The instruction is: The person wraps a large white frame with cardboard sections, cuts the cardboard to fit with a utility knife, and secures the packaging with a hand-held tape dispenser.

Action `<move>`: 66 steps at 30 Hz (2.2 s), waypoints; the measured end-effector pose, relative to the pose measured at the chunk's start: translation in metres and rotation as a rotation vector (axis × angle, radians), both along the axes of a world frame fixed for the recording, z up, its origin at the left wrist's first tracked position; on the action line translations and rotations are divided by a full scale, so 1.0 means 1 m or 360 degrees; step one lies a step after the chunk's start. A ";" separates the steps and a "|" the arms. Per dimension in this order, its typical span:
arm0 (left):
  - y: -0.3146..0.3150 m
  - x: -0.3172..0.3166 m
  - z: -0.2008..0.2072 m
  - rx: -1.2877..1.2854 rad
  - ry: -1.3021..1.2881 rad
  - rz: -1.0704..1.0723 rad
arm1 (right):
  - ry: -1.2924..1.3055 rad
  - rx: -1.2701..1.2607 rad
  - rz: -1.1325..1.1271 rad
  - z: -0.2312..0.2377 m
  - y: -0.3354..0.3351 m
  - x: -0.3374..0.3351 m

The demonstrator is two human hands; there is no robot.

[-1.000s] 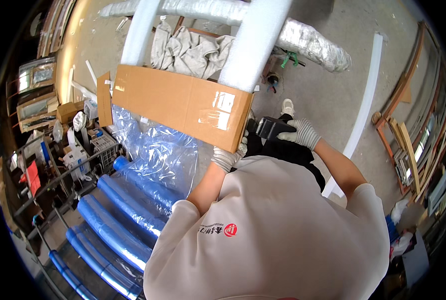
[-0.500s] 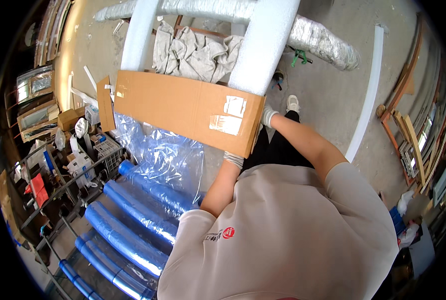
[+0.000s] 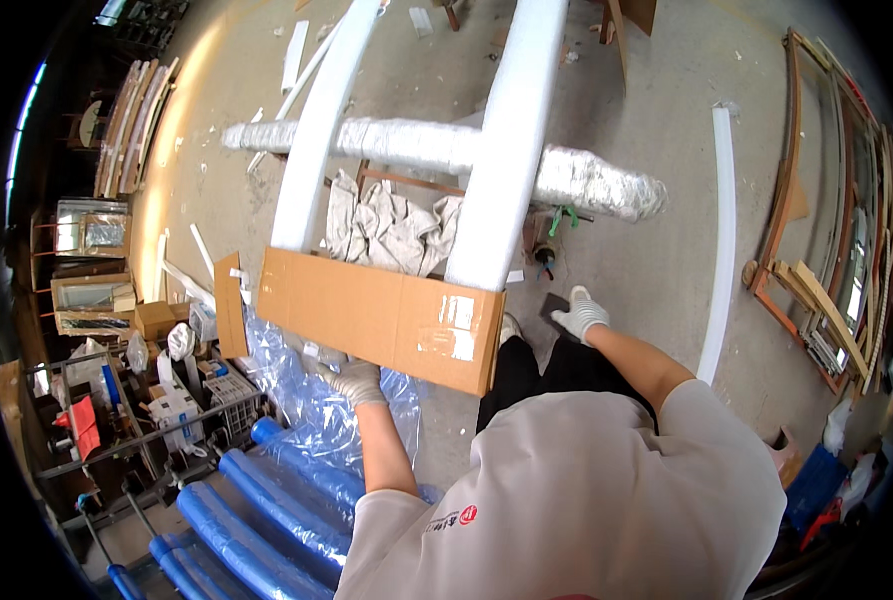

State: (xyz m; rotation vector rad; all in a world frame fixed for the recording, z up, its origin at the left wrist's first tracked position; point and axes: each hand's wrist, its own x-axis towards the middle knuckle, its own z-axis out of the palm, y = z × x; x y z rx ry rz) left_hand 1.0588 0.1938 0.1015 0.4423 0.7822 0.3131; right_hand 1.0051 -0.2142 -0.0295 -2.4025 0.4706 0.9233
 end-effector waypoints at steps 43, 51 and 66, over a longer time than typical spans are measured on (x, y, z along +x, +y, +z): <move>-0.082 0.101 0.066 0.2999 0.0574 -0.0321 | -0.0162 0.0077 0.0431 -0.019 -0.218 0.030; -0.368 0.177 0.015 0.2551 -0.0383 -0.0821 | -0.0062 0.0248 0.0265 -0.070 -0.384 0.067; -0.585 0.340 0.017 0.1439 -0.0124 -0.1235 | -0.0329 0.1049 -0.1070 -0.070 -0.532 0.109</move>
